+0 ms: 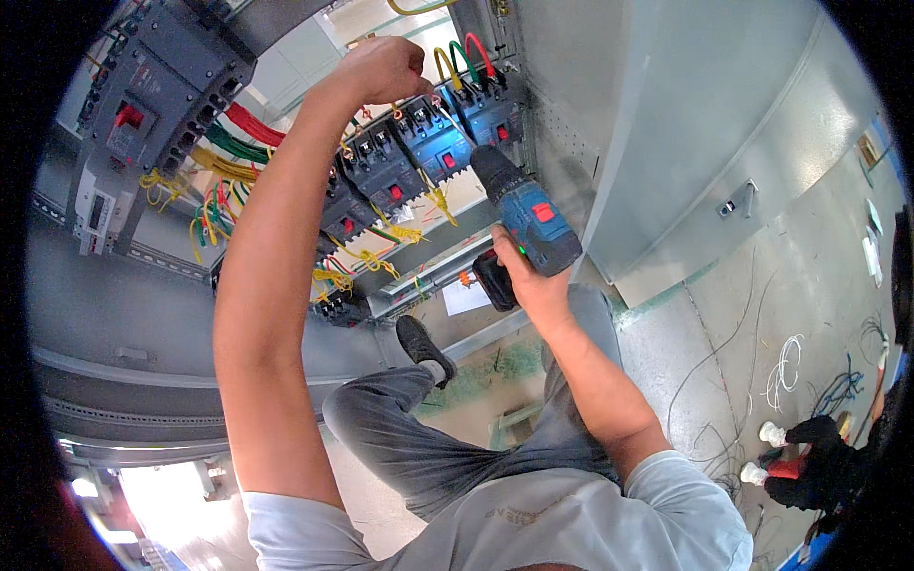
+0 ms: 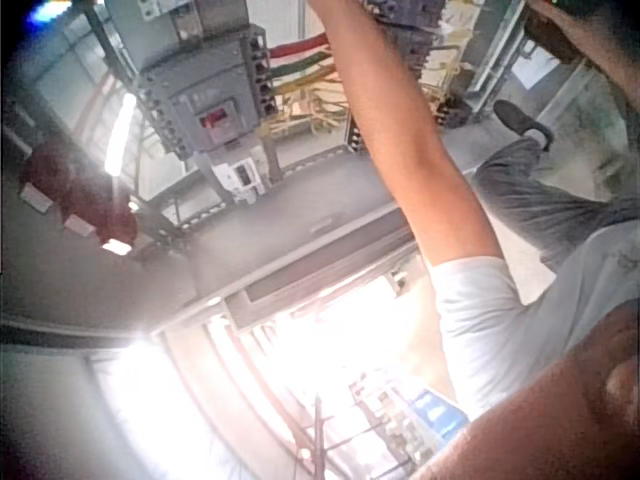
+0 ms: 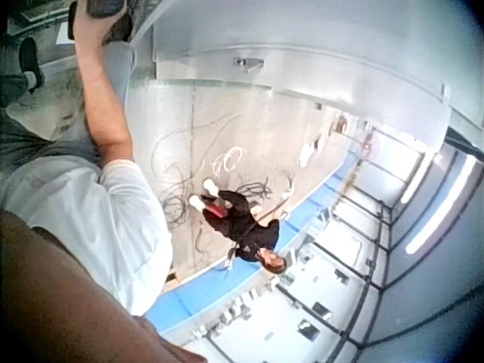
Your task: The person sits on the floor and connects colored wires to terminals inside an open electrical panel. They use a cordless drill to tighten the terminal screws after inserting the wire ends.
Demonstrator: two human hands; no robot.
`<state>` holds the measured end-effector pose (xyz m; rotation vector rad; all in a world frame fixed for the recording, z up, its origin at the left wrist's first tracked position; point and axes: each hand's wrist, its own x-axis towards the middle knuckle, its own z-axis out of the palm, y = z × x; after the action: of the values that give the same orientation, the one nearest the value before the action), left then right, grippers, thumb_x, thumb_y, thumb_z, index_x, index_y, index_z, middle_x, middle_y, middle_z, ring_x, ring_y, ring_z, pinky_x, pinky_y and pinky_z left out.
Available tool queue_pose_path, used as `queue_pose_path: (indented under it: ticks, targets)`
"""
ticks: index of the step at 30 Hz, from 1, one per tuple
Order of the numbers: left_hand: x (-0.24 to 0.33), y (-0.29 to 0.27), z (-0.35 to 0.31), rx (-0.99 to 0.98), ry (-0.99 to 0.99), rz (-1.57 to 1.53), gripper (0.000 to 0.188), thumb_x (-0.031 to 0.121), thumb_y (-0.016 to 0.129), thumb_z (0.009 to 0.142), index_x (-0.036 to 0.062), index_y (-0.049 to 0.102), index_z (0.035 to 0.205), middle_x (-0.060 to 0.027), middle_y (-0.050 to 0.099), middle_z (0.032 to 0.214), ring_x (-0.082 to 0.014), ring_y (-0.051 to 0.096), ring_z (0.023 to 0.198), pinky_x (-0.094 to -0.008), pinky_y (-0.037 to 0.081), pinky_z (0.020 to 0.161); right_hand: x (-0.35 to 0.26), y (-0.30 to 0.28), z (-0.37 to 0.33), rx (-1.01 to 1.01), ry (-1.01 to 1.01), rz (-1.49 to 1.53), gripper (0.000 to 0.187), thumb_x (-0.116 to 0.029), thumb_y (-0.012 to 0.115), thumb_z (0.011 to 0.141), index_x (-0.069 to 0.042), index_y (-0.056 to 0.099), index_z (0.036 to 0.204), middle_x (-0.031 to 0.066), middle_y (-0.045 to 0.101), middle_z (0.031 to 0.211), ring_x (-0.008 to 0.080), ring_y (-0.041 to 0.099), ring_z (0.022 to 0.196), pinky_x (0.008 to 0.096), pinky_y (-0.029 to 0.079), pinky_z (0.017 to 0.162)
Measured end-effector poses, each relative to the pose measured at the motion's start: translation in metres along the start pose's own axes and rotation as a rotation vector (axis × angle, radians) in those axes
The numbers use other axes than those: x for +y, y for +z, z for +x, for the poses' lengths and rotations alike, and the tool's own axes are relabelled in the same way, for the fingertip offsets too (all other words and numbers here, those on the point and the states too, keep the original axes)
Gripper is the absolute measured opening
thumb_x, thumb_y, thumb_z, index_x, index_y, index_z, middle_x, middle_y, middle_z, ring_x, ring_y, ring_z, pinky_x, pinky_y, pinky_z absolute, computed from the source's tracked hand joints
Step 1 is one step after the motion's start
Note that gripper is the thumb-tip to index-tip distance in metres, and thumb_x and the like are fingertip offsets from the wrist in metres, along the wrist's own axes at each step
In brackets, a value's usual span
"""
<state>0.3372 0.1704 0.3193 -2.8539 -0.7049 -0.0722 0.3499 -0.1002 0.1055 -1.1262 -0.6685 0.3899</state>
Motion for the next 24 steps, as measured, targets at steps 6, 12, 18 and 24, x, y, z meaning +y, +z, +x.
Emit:
queue_pose_path:
  ticks: [6,12,18,24]
  targets:
    - [0.001,0.003,-0.007,0.073,0.011,-0.014,0.042,0.044,0.079,0.082,0.005,0.074,0.096,-0.0185,0.074,0.095,-0.0371,0.072,0.092,-0.0463,0.056,0.083,0.001,-0.004,-0.002,-0.019,-0.03,0.033,0.051,-0.005,0.077,0.089,-0.002,0.058,0.136,0.0017,0.069,0.103,0.0082,0.064,0.087,0.0283,0.054,0.078]
    - [0.0,0.004,-0.009,0.094,0.003,-0.006,0.041,0.046,0.078,0.083,0.0064,0.074,0.094,-0.0191,0.074,0.092,-0.0388,0.071,0.09,-0.0489,0.055,0.082,0.003,-0.005,-0.004,-0.027,-0.036,0.034,0.055,-0.004,0.077,0.089,-0.003,0.055,0.14,0.0031,0.069,0.106,0.0095,0.064,0.093,0.0291,0.054,0.082]
    - [0.014,-0.004,-0.011,0.029,-0.06,0.086,0.04,0.044,0.078,0.081,0.0084,0.076,0.099,-0.0169,0.076,0.098,-0.0364,0.072,0.098,-0.0467,0.057,0.084,0.007,-0.007,-0.005,-0.036,-0.049,0.064,0.069,-0.002,0.078,0.084,0.001,0.05,0.147,0.0105,0.068,0.123,0.0127,0.064,0.107,0.0317,0.05,0.099]
    - [0.019,0.002,-0.017,0.107,-0.026,0.095,0.04,0.046,0.08,0.08,0.0077,0.075,0.093,-0.0166,0.075,0.091,-0.0372,0.072,0.092,-0.0485,0.056,0.079,0.003,-0.011,-0.003,-0.068,-0.091,0.029,0.07,-0.005,0.078,0.084,0.001,0.05,0.148,0.0118,0.069,0.126,0.0127,0.065,0.109,0.0325,0.05,0.101]
